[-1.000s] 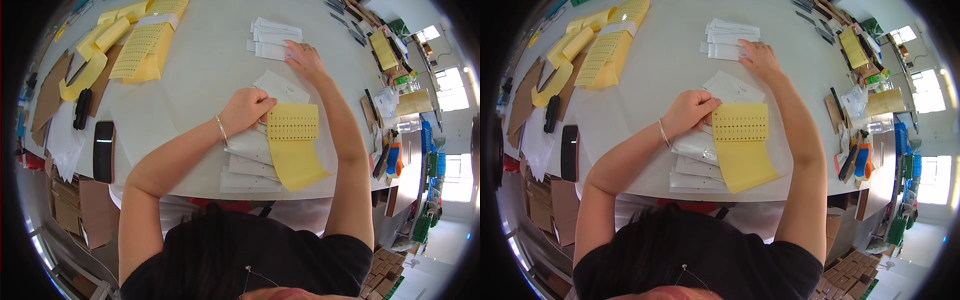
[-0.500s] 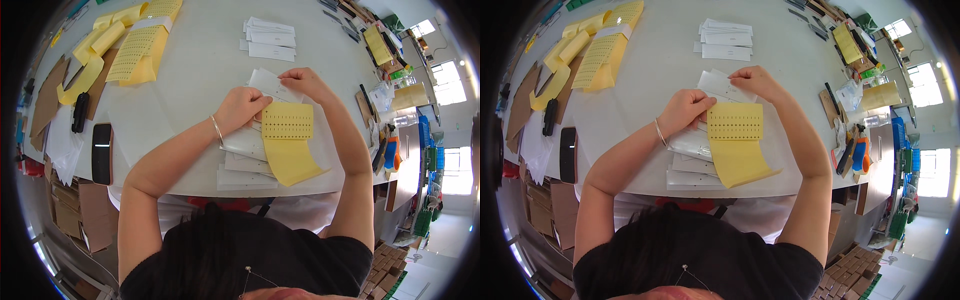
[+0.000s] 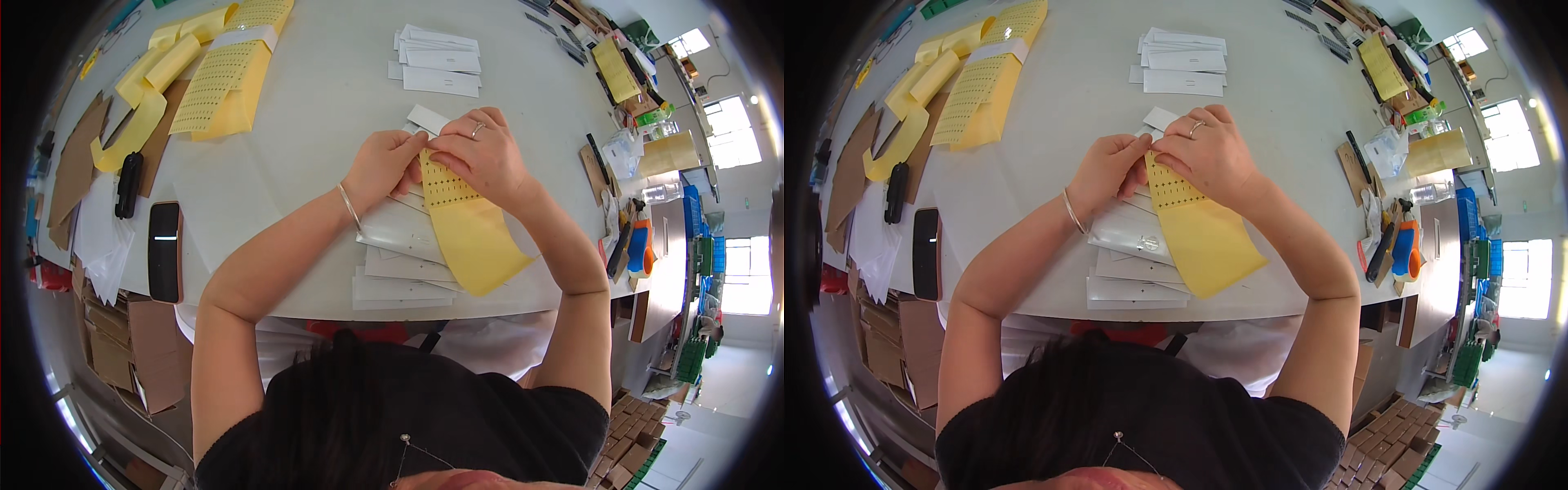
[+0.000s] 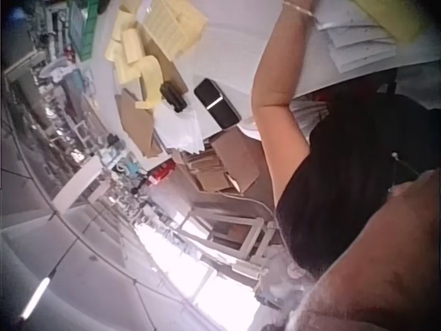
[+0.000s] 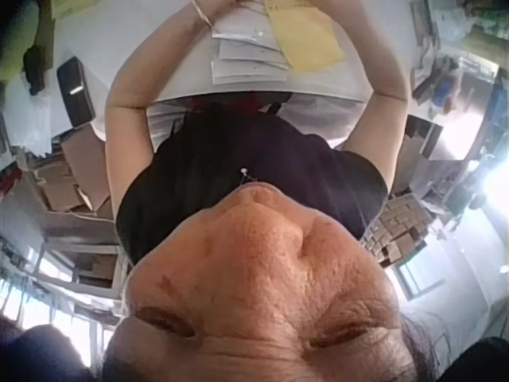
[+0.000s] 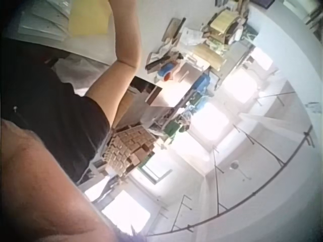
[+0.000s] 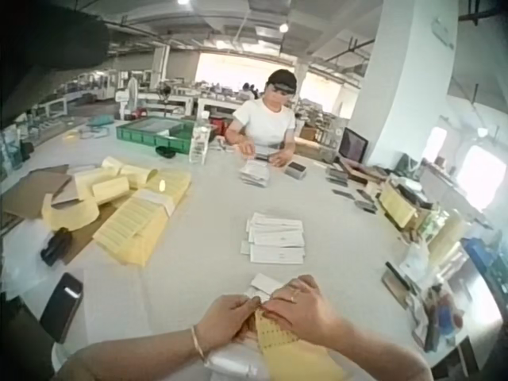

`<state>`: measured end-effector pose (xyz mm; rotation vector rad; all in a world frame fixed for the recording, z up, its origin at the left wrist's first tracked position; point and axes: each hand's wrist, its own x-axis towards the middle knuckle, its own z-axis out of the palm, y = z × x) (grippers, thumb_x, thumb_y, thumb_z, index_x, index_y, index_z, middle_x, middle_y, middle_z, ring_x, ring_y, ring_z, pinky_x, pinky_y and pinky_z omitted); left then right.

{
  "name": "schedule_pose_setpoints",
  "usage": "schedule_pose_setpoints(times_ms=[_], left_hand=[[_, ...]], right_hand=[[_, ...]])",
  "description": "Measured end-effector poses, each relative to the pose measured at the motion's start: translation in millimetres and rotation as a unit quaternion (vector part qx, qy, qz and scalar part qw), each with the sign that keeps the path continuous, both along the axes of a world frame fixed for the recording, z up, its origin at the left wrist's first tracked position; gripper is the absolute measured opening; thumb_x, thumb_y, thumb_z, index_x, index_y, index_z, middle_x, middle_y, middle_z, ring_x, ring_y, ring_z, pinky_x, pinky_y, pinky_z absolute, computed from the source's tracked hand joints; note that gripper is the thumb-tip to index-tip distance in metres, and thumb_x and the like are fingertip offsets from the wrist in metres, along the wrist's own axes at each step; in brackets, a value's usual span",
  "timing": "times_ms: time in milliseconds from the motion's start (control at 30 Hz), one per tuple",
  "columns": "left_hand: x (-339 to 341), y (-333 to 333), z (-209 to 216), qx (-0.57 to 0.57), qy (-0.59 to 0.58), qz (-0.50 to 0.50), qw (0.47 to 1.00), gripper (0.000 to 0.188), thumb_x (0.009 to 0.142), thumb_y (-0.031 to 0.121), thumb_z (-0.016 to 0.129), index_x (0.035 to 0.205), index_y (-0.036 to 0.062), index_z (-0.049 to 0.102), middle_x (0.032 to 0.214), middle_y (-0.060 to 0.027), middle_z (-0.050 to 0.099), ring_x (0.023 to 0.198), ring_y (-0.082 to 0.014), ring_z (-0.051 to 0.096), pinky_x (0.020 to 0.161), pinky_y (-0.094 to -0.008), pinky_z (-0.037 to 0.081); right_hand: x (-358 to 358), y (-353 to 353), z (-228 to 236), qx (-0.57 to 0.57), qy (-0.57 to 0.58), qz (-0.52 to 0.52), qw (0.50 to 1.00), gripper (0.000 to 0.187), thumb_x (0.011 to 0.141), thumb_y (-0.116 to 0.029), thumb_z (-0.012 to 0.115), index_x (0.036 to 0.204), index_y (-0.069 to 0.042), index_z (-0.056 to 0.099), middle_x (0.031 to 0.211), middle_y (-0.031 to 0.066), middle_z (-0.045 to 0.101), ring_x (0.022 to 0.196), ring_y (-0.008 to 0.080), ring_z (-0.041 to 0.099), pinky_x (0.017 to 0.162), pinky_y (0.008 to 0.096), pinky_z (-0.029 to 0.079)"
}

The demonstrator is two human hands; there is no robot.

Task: The worker is peeling small components from a yellow sheet and applying them to a series of white rectangular cards at a factory workstation.

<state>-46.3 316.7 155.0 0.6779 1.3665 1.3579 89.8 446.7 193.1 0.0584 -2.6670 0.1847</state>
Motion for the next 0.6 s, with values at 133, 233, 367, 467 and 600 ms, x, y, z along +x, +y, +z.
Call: schedule_pose_setpoints(times_ms=[133, 233, 367, 467, 600], left_hand=[[-2, 1, -4, 0.001, -0.012, -0.004, 1.000, 0.036, 0.098, 0.030, 0.050, 0.075, 0.0038, 0.056, 0.059, -0.0020, 0.055, 0.040, -0.0072, 0.044, 0.037, -0.0231, 0.035], [-4, 1, -4, 0.001, -0.006, -0.001, 1.000, 0.035, 0.097, 0.030, 0.051, 0.076, 0.0029, 0.057, 0.059, -0.0018, 0.055, 0.039, -0.0073, 0.044, 0.037, -0.0232, 0.035], [-5, 2, -3, -0.015, 0.053, -0.008, 0.998, 0.034, 0.096, 0.028, 0.054, 0.076, 0.0007, 0.058, 0.058, -0.0019, 0.055, 0.039, -0.0074, 0.043, 0.038, -0.0233, 0.035], [-3, 3, -4, 0.000, 0.105, -0.028, 0.994, 0.037, 0.094, 0.029, 0.055, 0.073, -0.0017, 0.058, 0.058, -0.0039, 0.056, 0.040, -0.0087, 0.046, 0.039, -0.0250, 0.038], [-2, 0, -2, 0.010, 0.151, -0.051, 0.987, 0.040, 0.093, 0.029, 0.054, 0.070, -0.0042, 0.058, 0.058, -0.0062, 0.058, 0.041, -0.0104, 0.050, 0.041, -0.0264, 0.042]], right_hand=[[0, -5, -5, 0.110, 0.041, 0.012, 0.993, 0.006, 0.077, -0.016, 0.071, 0.078, -0.013, 0.066, 0.084, -0.0028, 0.063, 0.081, 0.0193, 0.057, 0.085, 0.0360, 0.042], [-7, -1, -2, -0.002, 0.022, 0.006, 1.000, 0.005, 0.079, -0.014, 0.069, 0.079, -0.010, 0.065, 0.085, -0.0010, 0.063, 0.082, 0.0212, 0.057, 0.085, 0.0355, 0.043], [-24, 63, -8, -0.253, 0.019, -0.091, 0.963, 0.008, 0.082, -0.016, 0.065, 0.083, -0.007, 0.066, 0.089, 0.0030, 0.065, 0.090, 0.0240, 0.057, 0.088, 0.0371, 0.042], [-40, 111, -31, -0.202, 0.004, -0.154, 0.967, 0.012, 0.084, -0.019, 0.063, 0.085, -0.008, 0.067, 0.094, 0.0039, 0.065, 0.095, 0.0242, 0.056, 0.089, 0.0381, 0.041], [-59, 130, -56, -0.085, -0.041, -0.173, 0.980, 0.013, 0.086, -0.020, 0.061, 0.087, -0.009, 0.068, 0.101, 0.0034, 0.064, 0.100, 0.0250, 0.055, 0.093, 0.0385, 0.039]])
